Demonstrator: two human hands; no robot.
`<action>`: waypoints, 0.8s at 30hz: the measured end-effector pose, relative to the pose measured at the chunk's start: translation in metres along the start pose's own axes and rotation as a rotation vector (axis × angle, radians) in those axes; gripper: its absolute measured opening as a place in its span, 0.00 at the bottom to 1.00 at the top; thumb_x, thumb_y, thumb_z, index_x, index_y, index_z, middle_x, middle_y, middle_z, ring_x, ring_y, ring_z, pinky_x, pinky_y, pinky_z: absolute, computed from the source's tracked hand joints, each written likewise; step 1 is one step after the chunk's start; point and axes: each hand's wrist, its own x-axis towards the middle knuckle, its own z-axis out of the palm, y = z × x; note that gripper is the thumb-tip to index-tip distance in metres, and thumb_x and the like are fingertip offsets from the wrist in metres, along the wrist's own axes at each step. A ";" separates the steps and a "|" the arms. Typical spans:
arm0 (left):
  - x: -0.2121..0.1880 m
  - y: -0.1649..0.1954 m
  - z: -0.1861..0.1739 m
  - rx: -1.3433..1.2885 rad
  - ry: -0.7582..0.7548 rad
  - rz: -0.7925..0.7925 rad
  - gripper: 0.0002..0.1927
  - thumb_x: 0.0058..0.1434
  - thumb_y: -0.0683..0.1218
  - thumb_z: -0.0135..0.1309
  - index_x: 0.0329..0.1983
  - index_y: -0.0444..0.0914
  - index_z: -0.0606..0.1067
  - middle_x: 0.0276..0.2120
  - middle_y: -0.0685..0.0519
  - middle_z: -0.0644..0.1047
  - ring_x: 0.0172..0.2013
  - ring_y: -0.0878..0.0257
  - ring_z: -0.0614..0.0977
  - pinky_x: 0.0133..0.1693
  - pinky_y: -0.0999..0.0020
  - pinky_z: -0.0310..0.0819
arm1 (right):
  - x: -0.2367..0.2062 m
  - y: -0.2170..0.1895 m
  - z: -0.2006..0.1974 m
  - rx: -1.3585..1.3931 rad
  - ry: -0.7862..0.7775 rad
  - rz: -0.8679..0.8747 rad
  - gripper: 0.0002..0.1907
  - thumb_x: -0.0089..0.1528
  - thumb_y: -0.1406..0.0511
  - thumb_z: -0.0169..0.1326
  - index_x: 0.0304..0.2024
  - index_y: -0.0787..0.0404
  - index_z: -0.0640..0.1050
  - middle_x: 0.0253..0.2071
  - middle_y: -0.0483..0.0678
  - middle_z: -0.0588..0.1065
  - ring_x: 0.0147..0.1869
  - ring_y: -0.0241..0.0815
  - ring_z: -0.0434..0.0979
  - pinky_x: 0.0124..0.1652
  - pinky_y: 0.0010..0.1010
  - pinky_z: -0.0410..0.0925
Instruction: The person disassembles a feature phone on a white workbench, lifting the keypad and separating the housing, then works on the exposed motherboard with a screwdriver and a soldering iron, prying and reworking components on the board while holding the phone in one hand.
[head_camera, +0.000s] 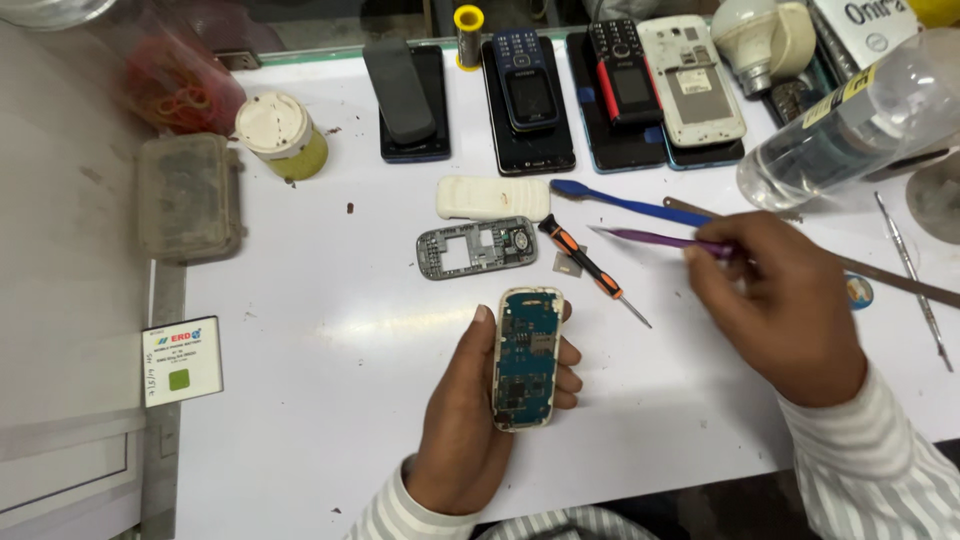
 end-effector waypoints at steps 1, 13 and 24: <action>0.001 0.005 0.001 -0.004 -0.043 0.018 0.36 0.74 0.62 0.27 0.60 0.32 0.75 0.35 0.48 0.79 0.34 0.61 0.82 0.41 0.64 0.80 | -0.004 -0.004 -0.004 0.030 0.054 0.034 0.09 0.64 0.69 0.60 0.45 0.68 0.78 0.35 0.49 0.75 0.35 0.36 0.74 0.34 0.26 0.67; 0.032 0.040 -0.001 0.074 -0.098 0.112 0.36 0.74 0.63 0.28 0.52 0.29 0.76 0.32 0.49 0.78 0.30 0.61 0.82 0.34 0.63 0.82 | -0.006 -0.020 -0.001 0.040 0.130 -0.058 0.07 0.66 0.71 0.60 0.46 0.68 0.79 0.38 0.50 0.75 0.35 0.35 0.75 0.32 0.23 0.67; 0.048 0.030 -0.020 -0.011 -0.176 0.123 0.38 0.74 0.66 0.28 0.52 0.29 0.75 0.32 0.49 0.78 0.29 0.60 0.82 0.35 0.63 0.82 | 0.056 0.004 0.053 -0.455 -0.144 -0.283 0.09 0.61 0.63 0.62 0.41 0.59 0.82 0.38 0.49 0.76 0.31 0.51 0.78 0.28 0.39 0.70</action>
